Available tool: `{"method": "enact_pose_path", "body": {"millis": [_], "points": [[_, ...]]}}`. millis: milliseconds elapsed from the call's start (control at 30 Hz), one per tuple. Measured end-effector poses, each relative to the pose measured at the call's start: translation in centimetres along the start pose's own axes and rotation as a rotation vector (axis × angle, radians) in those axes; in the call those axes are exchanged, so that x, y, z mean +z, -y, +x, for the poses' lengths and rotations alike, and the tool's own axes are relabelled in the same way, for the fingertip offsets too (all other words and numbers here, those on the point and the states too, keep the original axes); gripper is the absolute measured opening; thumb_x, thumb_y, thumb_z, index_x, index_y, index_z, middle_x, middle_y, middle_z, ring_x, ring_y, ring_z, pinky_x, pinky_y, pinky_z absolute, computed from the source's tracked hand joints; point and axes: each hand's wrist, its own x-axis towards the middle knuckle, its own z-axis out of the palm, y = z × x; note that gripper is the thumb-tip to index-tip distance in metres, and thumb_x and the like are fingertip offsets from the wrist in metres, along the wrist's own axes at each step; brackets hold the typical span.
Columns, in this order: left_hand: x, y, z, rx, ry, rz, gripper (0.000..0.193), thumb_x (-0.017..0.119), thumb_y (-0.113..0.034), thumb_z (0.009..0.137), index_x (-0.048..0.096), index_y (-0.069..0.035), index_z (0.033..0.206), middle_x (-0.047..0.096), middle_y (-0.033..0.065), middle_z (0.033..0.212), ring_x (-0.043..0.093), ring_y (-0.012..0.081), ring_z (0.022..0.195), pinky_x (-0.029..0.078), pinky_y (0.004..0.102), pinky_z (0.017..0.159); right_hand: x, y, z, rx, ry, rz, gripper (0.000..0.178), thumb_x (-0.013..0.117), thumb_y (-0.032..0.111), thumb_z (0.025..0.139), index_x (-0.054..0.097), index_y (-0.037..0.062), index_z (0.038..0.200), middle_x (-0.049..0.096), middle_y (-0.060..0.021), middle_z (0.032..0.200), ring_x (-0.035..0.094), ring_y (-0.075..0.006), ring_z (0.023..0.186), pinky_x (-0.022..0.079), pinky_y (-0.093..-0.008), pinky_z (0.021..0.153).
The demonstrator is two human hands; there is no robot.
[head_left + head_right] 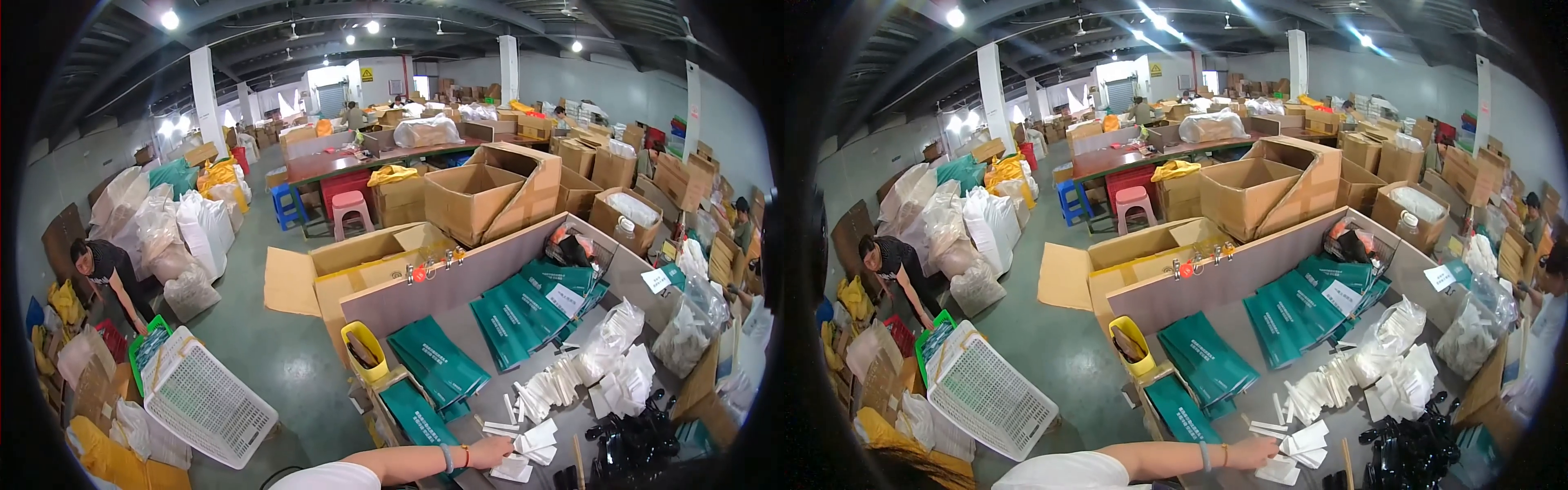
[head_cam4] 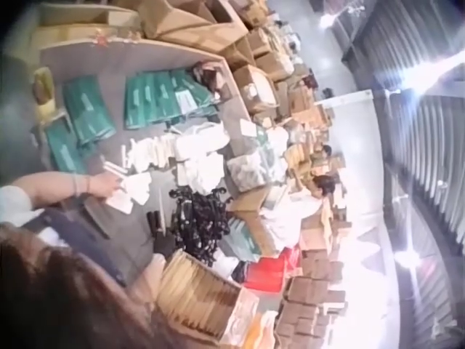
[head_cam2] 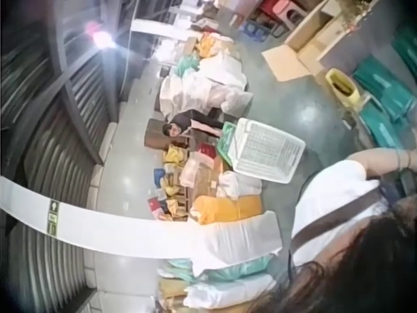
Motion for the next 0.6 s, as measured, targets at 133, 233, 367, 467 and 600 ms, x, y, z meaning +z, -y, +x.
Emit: {"method": "enact_pose_path", "body": {"millis": [133, 233, 367, 467, 600], "points": [[-2.2, -2.3, -1.0, 0.078, 0.045, -0.133, 0.014, 0.061, -0.012, 0.071, 0.057, -0.003, 0.081, 0.058, 0.0164, 0.083, 0.059, 0.0359, 0.083, 0.047, 0.0432, 0.072, 0.2, -3.0, -0.1, -0.34, -0.473, -0.194, 0.045, 0.062, 0.036, 0.086, 0.063, 0.0084, 0.121, 0.066, -0.0241, 0.107, 0.065, -0.0342, 0.094, 0.05, -0.0451, 0.084], [-2.2, -1.4, -3.2, 0.134, 0.085, -0.075, 0.017, 0.064, -0.016, 0.068, 0.063, -0.006, 0.081, 0.062, 0.0184, 0.081, 0.062, 0.036, 0.078, 0.049, 0.0441, 0.07, 0.5, 0.3, -0.4, -0.672, -0.747, -0.024, 0.024, 0.061, 0.025, 0.086, 0.062, 0.0076, 0.103, 0.061, -0.0174, 0.087, 0.062, -0.0307, 0.081, 0.047, -0.0427, 0.073], [-5.5, -3.2, -5.8, 0.25, -0.046, 0.281, 0.027, 0.074, -0.02, 0.063, 0.067, -0.016, 0.089, 0.063, 0.0041, 0.092, 0.057, 0.0288, 0.086, 0.046, 0.0434, 0.072, -2.3, 9.9, -4.6, -0.501, -0.359, 0.061, 0.017, 0.07, 0.011, 0.074, 0.069, 0.0061, 0.09, 0.061, -0.0161, 0.076, 0.06, -0.0354, 0.073, 0.046, -0.041, 0.061], [-6.4, -4.1, -7.4, 0.297, -0.12, 0.339, 0.038, 0.074, -0.02, 0.064, 0.065, -0.019, 0.101, 0.06, -0.0026, 0.1, 0.052, 0.0217, 0.093, 0.04, 0.0384, 0.075, -0.2, 11.0, -5.4, -0.42, -0.149, 0.234, 0.014, 0.071, 0.012, 0.071, 0.07, 0.0109, 0.086, 0.066, -0.0098, 0.084, 0.064, -0.0307, 0.078, 0.051, -0.0378, 0.068], [-5.1, -3.4, -9.6, 0.361, 0.043, 0.512, 0.033, 0.068, -0.02, 0.072, 0.064, -0.018, 0.105, 0.059, -0.0044, 0.101, 0.051, 0.019, 0.092, 0.038, 0.0366, 0.073, 3.7, 12.7, -7.1, -0.527, 0.011, 0.171, 0.017, 0.072, 0.012, 0.069, 0.069, 0.0085, 0.086, 0.063, -0.0095, 0.077, 0.062, -0.0298, 0.073, 0.049, -0.0375, 0.065]]}}
